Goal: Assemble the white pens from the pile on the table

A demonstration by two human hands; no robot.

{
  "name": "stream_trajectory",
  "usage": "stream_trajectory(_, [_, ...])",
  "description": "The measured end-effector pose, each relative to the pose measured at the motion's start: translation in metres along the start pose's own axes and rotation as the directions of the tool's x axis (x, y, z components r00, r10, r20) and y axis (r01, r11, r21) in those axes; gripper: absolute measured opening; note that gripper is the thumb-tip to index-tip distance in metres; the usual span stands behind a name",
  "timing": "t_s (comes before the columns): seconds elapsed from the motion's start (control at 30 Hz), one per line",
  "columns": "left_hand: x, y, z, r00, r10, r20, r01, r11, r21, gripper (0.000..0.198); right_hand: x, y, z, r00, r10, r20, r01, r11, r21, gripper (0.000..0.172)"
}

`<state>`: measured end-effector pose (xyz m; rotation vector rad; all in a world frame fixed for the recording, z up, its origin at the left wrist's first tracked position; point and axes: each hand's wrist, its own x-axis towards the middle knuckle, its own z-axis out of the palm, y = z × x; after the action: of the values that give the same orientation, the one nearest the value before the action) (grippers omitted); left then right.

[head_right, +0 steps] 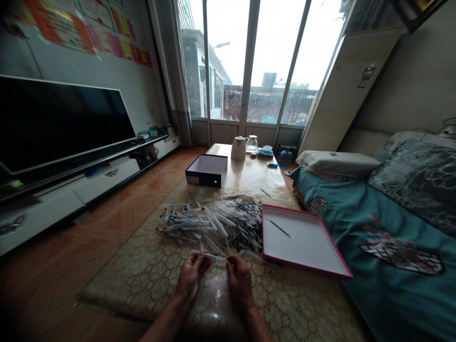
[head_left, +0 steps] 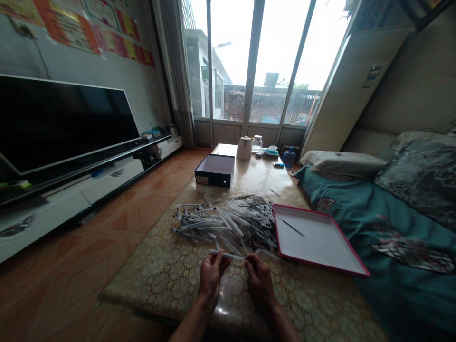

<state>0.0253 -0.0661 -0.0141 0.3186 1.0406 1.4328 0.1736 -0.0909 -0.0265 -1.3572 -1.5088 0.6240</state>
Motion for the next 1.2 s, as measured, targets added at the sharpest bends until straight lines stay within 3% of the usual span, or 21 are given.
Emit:
stream_trajectory(0.17, [-0.002,0.001,0.002,1.000,-0.008,-0.003,0.008,1.000,0.000,0.007,0.001,-0.001,0.000,0.999,-0.016,-0.035,0.015,1.000,-0.021,0.019])
stream_trajectory(0.4, [-0.002,0.002,0.002,1.000,-0.012,0.010,0.012,1.000,0.008,0.006,0.001,0.001,-0.001,0.999,-0.009,0.046,0.010,0.999,-0.039,0.026])
stream_trajectory(0.53, [0.000,0.000,0.000,1.000,-0.016,-0.007,0.016,1.000,-0.003,0.008,-0.001,0.002,0.001,0.999,0.011,-0.051,-0.011,1.000,0.007,0.025])
stream_trajectory(0.67, [0.002,0.002,0.000,0.999,-0.027,-0.029,0.026,0.999,-0.041,0.007,0.002,0.004,-0.002,0.976,0.155,-0.153,-0.122,0.972,0.202,0.024])
stream_trajectory(0.77, [0.003,0.005,0.000,0.998,-0.050,-0.030,0.048,0.996,-0.080,0.009,0.013,0.014,-0.012,0.930,0.331,-0.162,-0.243,0.881,0.405,0.028])
stream_trajectory(0.87, [0.004,0.008,0.003,0.997,-0.045,-0.067,0.037,0.992,-0.125,0.012,0.029,0.029,-0.027,0.829,0.495,-0.260,-0.303,0.788,0.535,0.033])
stream_trajectory(0.93, [0.006,0.008,0.006,0.995,-0.019,-0.103,0.005,0.991,-0.134,0.011,0.039,0.038,-0.036,0.767,0.547,-0.336,-0.299,0.768,0.566,0.035])
stream_trajectory(1.03, [0.012,0.005,0.016,0.994,0.007,-0.112,-0.016,0.996,-0.084,0.009,0.051,0.042,-0.041,0.729,0.556,-0.400,-0.305,0.786,0.538,0.034])
stream_trajectory(1.1, [0.017,0.003,0.025,0.997,0.005,-0.072,-0.006,1.000,-0.017,0.009,0.056,0.040,-0.040,0.741,0.538,-0.402,-0.322,0.809,0.491,0.035])
stream_trajectory(1.2, [0.022,0.002,0.036,0.999,0.025,-0.021,-0.023,0.996,0.090,0.012,0.057,0.030,-0.037,0.807,0.452,-0.379,-0.316,0.874,0.370,0.038])
